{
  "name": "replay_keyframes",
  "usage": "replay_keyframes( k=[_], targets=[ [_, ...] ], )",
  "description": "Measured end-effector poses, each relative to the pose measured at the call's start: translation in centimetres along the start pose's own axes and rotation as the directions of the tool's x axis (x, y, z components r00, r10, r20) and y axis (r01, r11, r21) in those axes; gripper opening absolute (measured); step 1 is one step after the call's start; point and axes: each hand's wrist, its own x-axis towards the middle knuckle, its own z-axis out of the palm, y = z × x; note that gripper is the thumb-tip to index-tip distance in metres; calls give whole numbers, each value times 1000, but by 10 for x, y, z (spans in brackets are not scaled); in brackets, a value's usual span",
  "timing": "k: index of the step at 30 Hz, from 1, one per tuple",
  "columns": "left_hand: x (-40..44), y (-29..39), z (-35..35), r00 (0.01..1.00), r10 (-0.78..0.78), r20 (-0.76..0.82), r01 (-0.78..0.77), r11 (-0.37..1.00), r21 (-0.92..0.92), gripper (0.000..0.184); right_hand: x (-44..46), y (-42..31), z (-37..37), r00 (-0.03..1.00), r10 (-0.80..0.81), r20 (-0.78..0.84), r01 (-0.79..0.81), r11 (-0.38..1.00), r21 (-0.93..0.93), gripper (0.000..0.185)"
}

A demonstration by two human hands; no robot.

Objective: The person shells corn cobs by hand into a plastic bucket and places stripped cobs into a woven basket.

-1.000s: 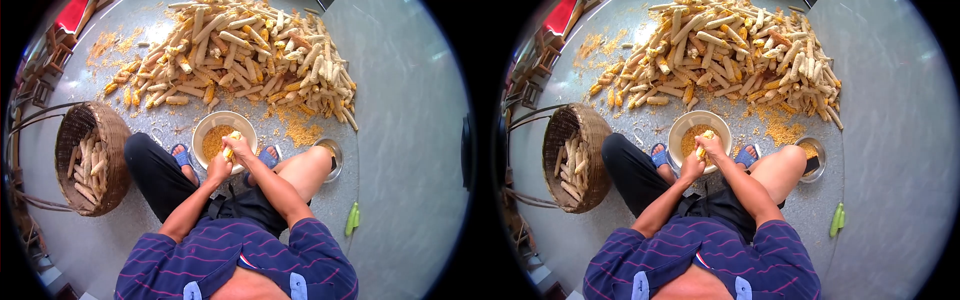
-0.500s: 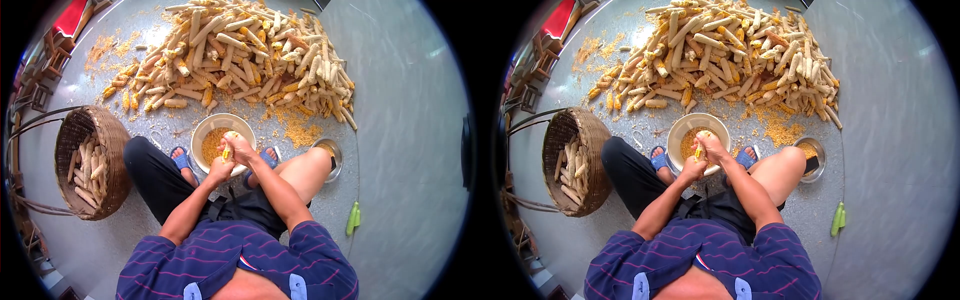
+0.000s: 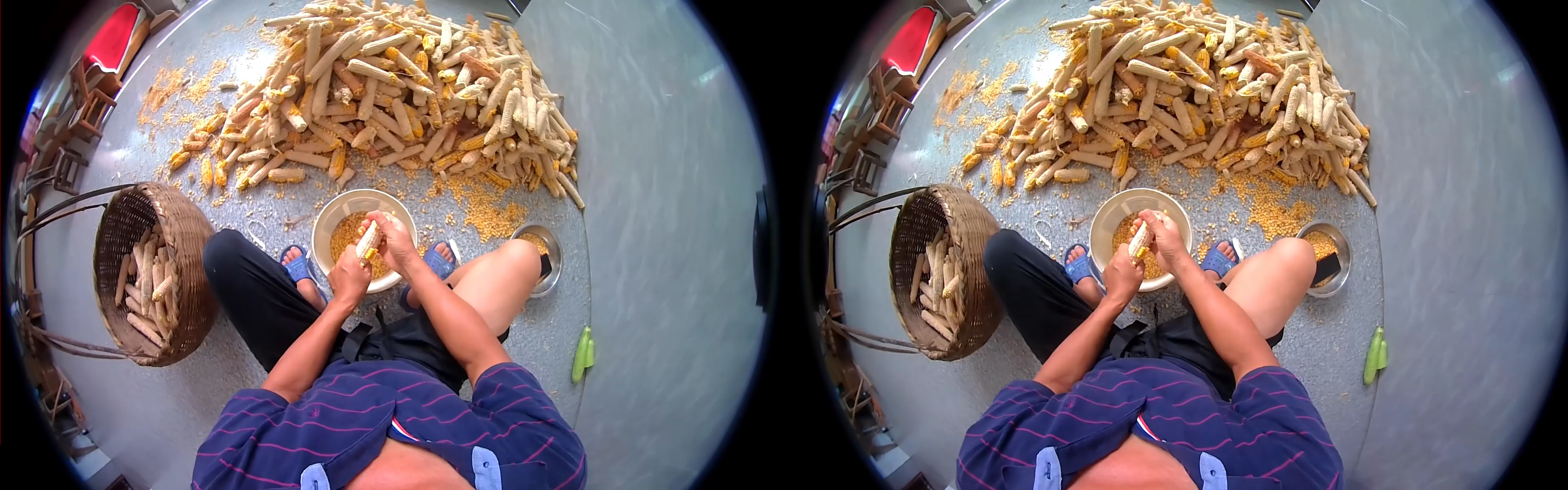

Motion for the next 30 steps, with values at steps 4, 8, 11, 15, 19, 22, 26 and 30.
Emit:
replay_keyframes(
  k=[4, 8, 11, 15, 19, 22, 26, 30],
  targets=[
    [-1, -15, 14, 994, 66, 86, -38, 955, -294, 22, 7, 2, -11, 976, -25, 217, 50, 992, -112, 19],
    [0, -26, 14, 981, 115, 156, -28, 882, -471, 21, -3, -5, -6, 964, 51, 262, -16, 990, -137, 21],
    [0, -22, 9, 950, 113, 291, 69, 833, -548, 15, -7, -8, -6, 955, 59, 291, -13, 987, -160, 28],
    [-1, -7, -8, 827, 19, 562, 445, 589, -675, 12, -12, -14, -6, 933, 51, 356, 1, 990, -142, 44],
    [1, 1, -15, 765, 71, 641, 552, 442, -708, 14, -18, -24, 3, 926, 27, 377, 20, 992, -121, 51],
    [2, 0, -21, 718, 131, 684, 620, 325, -714, 14, -24, -36, 12, 914, 81, 397, -87, 996, -3, 50],
    [1, -3, -16, 673, 194, 714, 669, 251, -699, 16, -14, -25, 9, 954, 104, 280, -70, 989, -129, 32],
    [-2, -15, 14, 898, 54, 438, 279, 699, -659, 21, 0, 0, -2, 982, -43, 182, 95, 954, -285, 21]
  ],
)
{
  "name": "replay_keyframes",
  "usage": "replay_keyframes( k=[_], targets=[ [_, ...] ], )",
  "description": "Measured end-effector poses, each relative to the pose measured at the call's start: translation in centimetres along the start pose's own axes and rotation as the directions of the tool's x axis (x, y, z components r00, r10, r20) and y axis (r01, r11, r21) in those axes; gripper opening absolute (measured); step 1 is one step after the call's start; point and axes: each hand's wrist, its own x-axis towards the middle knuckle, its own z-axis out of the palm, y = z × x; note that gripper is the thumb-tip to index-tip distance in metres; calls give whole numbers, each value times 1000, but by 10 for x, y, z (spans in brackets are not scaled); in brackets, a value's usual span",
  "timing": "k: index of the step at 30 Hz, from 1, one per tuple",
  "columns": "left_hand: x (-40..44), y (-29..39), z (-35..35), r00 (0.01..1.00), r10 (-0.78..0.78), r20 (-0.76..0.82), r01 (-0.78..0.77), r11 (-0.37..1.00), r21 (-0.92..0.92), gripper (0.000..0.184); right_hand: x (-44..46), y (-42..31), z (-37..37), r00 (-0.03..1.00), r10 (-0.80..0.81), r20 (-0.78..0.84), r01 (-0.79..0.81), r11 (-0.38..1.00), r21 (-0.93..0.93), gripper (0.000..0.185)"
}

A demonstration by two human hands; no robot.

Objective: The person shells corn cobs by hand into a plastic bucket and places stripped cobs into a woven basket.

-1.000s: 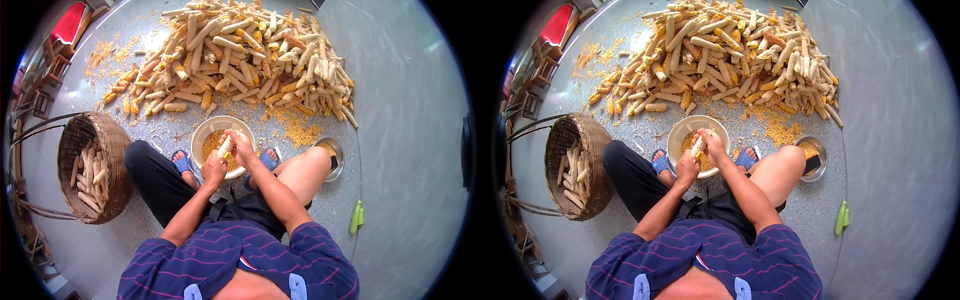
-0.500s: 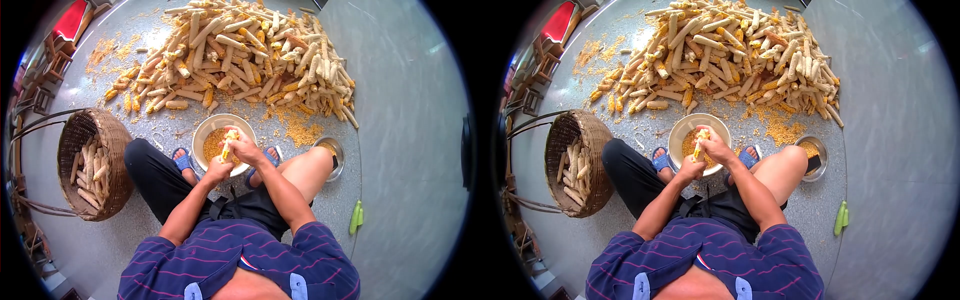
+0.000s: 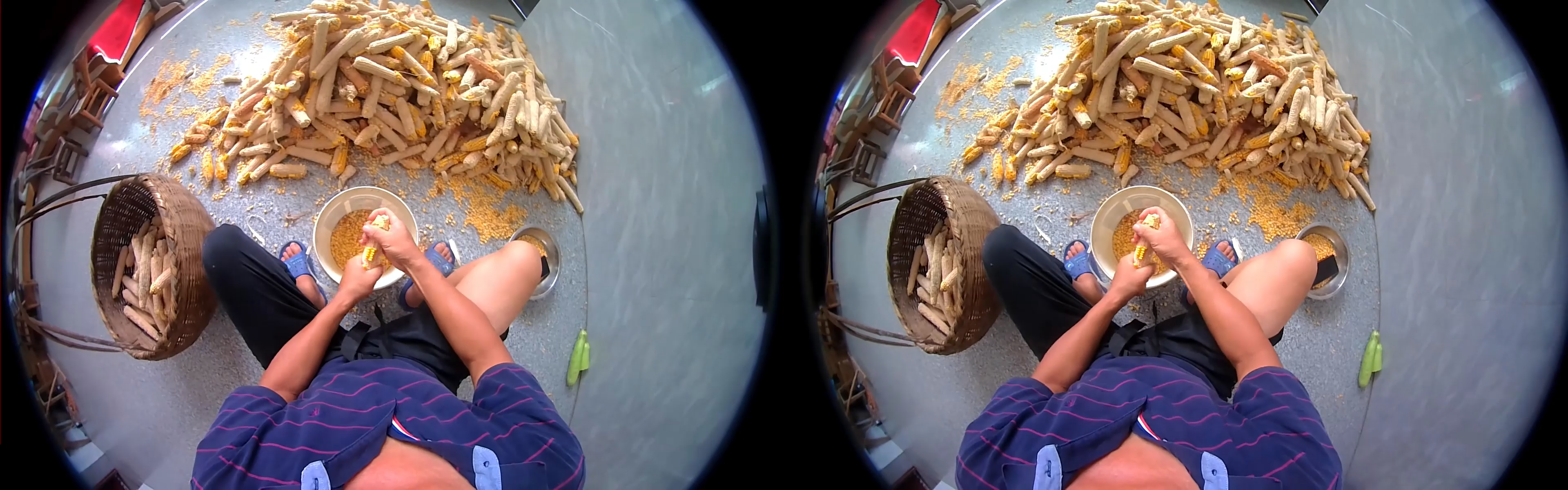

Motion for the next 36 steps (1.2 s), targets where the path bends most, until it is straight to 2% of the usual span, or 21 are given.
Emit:
replay_keyframes(
  k=[1, 2, 4, 8, 11, 13, 14, 16, 20, 22, 23, 24, 26, 27, 29, 30, 31, 32, 33, 34, 36],
  targets=[
    [0, -3, 3, 959, 239, -152, -196, 947, 255, 22, 1, 4, 1, 999, -37, -13, 36, 999, -20, 21],
    [1, -5, 3, 960, 237, -151, -194, 947, 256, 22, 1, 9, 1, 999, -36, -14, 35, 999, -17, 21],
    [-2, 10, 2, 940, 135, -312, 106, 755, 647, 22, 2, 15, 4, 982, -67, -175, 59, 997, -54, 22],
    [-3, 20, -1, 912, 236, -335, 99, 667, 739, 24, 0, 18, 7, 955, -124, -271, 100, 990, -101, 24],
    [-2, 16, -2, 893, 352, -280, 17, 595, 803, 29, 9, 23, -11, 951, -146, -274, 76, 965, -251, 24],
    [-1, 18, -3, 924, 276, -266, 42, 618, 785, 27, 10, 23, -19, 997, -34, -74, 23, 989, -149, 25],
    [-1, 17, -3, 924, 275, -267, 42, 619, 784, 27, 9, 24, -22, 997, -33, -75, 22, 988, -151, 25],
    [-1, 11, -5, 950, 192, -247, 33, 723, 690, 28, 2, 14, -12, 999, 35, -32, -38, 996, -78, 28],
    [5, -2, -10, 951, 222, -216, -51, 800, 598, 32, -5, 4, -8, 997, 60, 43, -57, 996, -63, 29],
    [9, 7, -13, 996, 52, -79, -29, 963, 269, 27, -3, 6, -10, 995, 75, 69, -75, 997, -1, 30],
    [8, 11, -12, 992, -108, -64, 114, 989, 95, 22, -2, 7, -10, 993, 72, 92, -73, 997, 8, 39],
    [5, 21, -12, 992, -108, -64, 113, 989, 93, 22, -4, 5, -5, 993, 72, 92, -73, 997, 7, 39],
    [2, 33, -12, 948, -313, 62, 319, 925, -208, 16, -12, 3, 8, 999, 39, 8, -39, 998, 51, 49],
    [2, 30, -11, 948, -312, 62, 318, 925, -210, 16, -14, 8, 10, 999, 39, 9, -40, 998, 49, 49],
    [7, 16, -10, 941, -299, 157, 330, 911, -247, 11, -16, 19, 13, 994, -72, -80, 46, 957, -286, 63],
    [17, -5, -6, 941, -298, 157, 330, 910, -249, 11, -14, 22, 14, 994, -71, -80, 45, 957, -287, 63],
    [30, -34, 2, 976, 212, -55, -214, 976, -38, 11, -13, 25, 16, 986, -42, -160, -12, 947, -322, 67],
    [38, -49, 8, 710, 693, -125, -652, 714, 256, 16, -10, 29, 16, 971, -17, -240, -70, 934, -351, 70],
    [7, 15, 5, 995, -101, -10, 98, 983, -157, 29, -1, 44, 4, 978, 6, -209, -68, 954, -291, 69],
    [2, 29, 2, 995, -103, -11, 100, 982, -159, 29, 5, 52, -5, 978, 9, -209, -71, 954, -291, 69],
    [-1, 38, -8, 944, -250, 214, 311, 891, -331, 9, 10, 57, -13, 956, -292, -31, 245, 849, -468, 61]
  ],
)
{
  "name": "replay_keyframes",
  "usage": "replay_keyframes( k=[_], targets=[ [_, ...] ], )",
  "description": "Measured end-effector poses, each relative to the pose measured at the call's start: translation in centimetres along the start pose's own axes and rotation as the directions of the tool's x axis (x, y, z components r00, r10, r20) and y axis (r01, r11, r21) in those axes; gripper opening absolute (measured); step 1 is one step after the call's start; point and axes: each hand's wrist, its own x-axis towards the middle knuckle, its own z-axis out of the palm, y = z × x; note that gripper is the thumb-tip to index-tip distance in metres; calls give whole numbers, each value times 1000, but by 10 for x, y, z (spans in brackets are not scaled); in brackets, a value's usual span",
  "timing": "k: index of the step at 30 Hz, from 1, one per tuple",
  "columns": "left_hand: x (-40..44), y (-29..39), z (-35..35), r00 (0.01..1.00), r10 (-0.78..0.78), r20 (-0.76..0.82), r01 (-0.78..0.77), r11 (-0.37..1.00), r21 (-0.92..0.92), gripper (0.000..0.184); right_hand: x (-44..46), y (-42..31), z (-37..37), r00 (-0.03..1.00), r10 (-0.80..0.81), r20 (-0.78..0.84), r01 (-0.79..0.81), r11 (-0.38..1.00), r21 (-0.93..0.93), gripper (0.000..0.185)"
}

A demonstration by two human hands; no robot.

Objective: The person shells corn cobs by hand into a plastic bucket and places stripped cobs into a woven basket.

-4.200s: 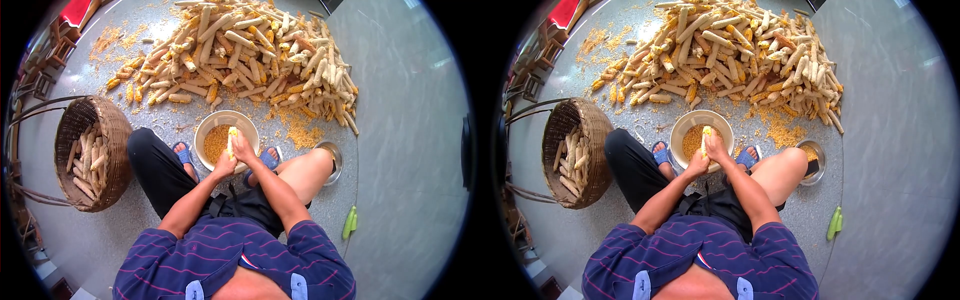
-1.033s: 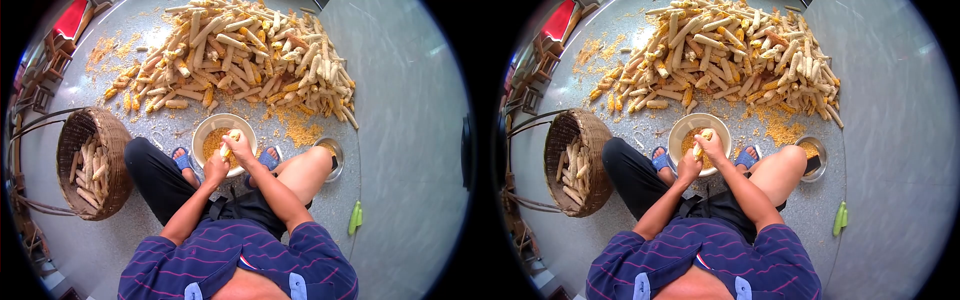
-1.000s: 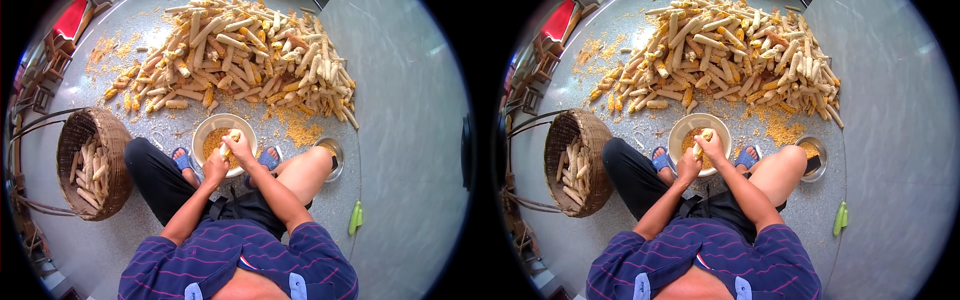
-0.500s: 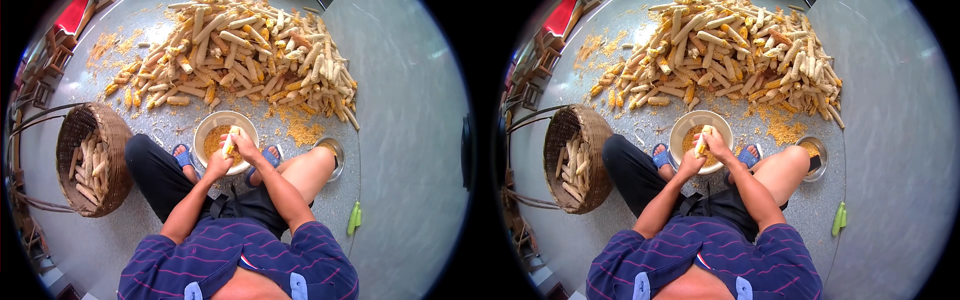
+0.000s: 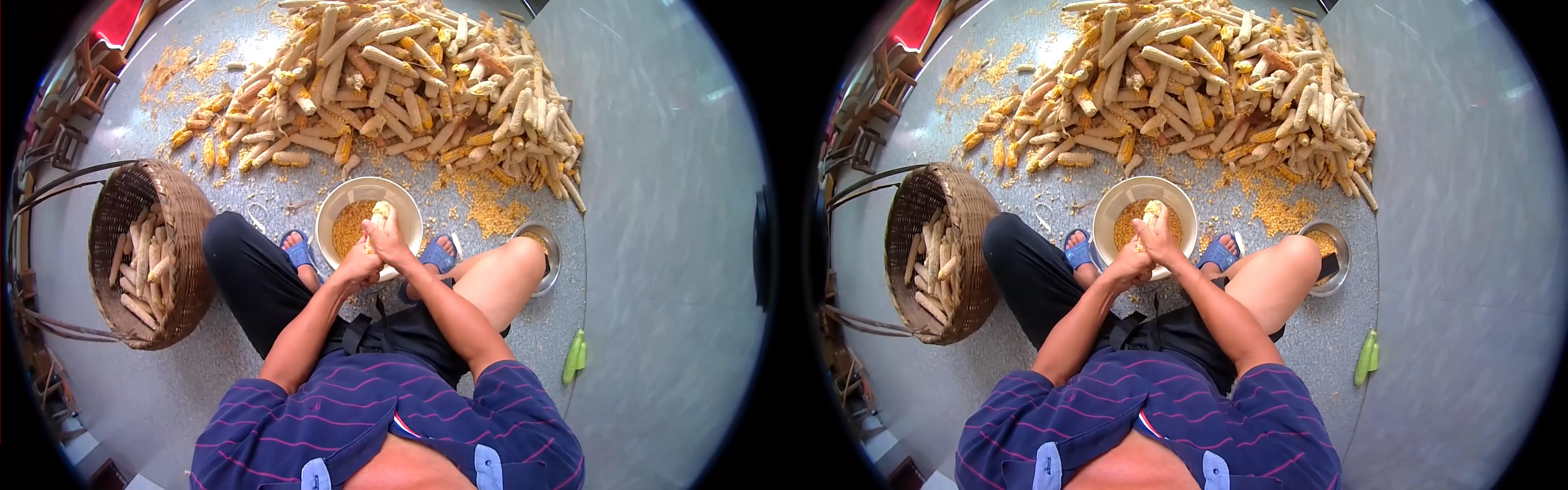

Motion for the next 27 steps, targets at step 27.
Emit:
replay_keyframes(
  k=[27],
  targets=[
    [33, -36, -20, 946, 238, -220, -89, 844, 529, 22, 0, -10, -3, 987, 156, 34, -159, 972, 175, 64]
  ],
)
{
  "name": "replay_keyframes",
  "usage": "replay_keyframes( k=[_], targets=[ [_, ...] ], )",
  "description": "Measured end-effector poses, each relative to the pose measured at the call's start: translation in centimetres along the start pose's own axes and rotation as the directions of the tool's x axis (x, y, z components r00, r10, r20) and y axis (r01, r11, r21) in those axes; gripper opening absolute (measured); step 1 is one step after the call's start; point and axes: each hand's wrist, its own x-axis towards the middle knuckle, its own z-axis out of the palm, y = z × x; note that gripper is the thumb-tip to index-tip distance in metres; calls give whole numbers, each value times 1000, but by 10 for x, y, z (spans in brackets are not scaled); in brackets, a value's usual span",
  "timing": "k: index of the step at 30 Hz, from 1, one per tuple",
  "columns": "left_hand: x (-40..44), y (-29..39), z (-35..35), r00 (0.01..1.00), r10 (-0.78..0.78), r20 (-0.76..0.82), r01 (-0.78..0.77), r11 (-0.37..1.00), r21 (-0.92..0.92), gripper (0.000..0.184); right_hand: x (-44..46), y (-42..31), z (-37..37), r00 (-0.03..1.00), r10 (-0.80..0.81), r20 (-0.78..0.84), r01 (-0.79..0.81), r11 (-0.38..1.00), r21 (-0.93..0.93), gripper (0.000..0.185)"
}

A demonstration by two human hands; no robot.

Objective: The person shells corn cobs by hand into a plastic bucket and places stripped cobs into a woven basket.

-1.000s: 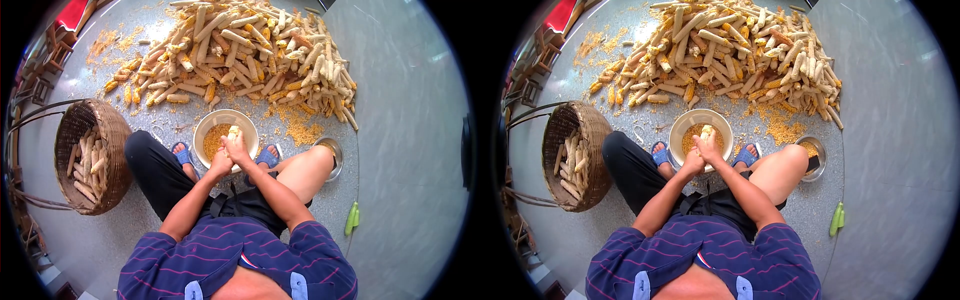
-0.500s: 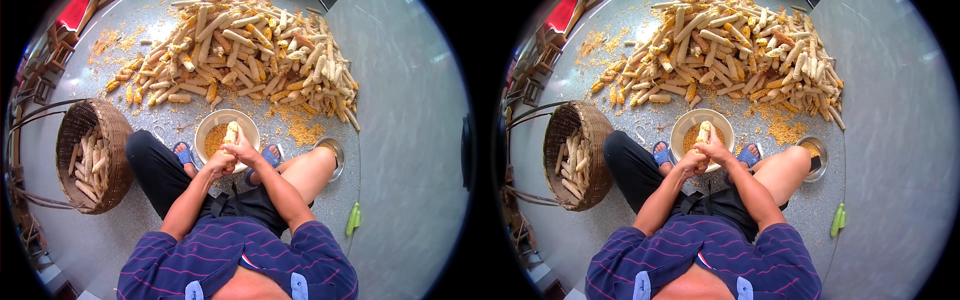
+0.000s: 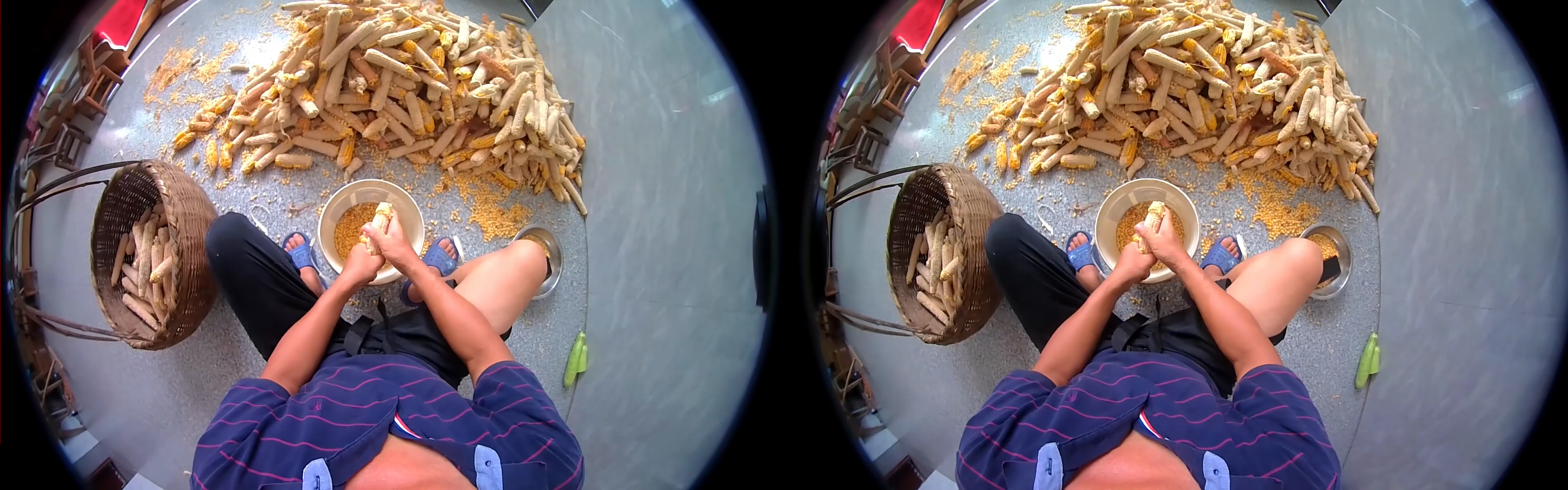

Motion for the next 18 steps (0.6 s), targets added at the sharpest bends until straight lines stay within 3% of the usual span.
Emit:
replay_keyframes(
  k=[1, 2, 4, 6, 8, 10, 12, 14, 15, 16, 17, 18],
  targets=[
    [-7, 14, -3, 979, -149, 141, 178, 957, -228, 16, 0, -2, -3, 1000, 2, -1, -2, 1000, 0, 64],
    [-19, 35, -7, 951, -165, 263, 268, 864, -427, 16, -1, -6, -8, 996, 46, 72, -50, 997, 58, 62],
    [-22, 42, -14, 934, -137, 331, 292, 828, -479, 15, -4, -16, -11, 985, 86, 146, -103, 988, 113, 61],
    [-21, 41, -17, 913, -102, 394, 315, 790, -527, 14, -6, -28, -9, 969, 116, 216, -168, 957, 236, 76],
    [-17, 35, -18, 895, -104, 434, 357, 749, -558, 10, -9, -44, -7, 969, 108, 222, -168, 948, 272, 75],
    [-15, 31, -18, 910, -114, 398, 326, 788, -522, 11, -8, -44, -8, 968, 106, 228, -175, 936, 306, 75],
    [-14, 29, -17, 924, -121, 362, 296, 825, -482, 12, -2, -36, -12, 991, 126, 51, -135, 953, 271, 62],
    [-12, 29, -15, 945, -154, 288, 217, 956, -199, 18, 3, -29, -20, 987, 160, 3, -159, 973, 169, 52],
    [-14, 32, -16, 945, -154, 288, 216, 956, -199, 18, 4, -31, -21, 981, 191, -47, -188, 980, 66, 43],
    [-16, 34, -17, 971, -145, 191, 175, 974, -147, 24, 5, -33, -24, 976, 210, -51, -206, 976, 67, 31],
    [-18, 36, -17, 987, -130, 92, 138, 986, -90, 30, 4, -35, -26, 976, 209, -51, -206, 976, 67, 31],
    [-17, 31, -18, 987, -130, 92, 138, 986, -90, 30, 3, -39, -28, 957, 280, -75, -274, 958, 84, 31]
  ],
)
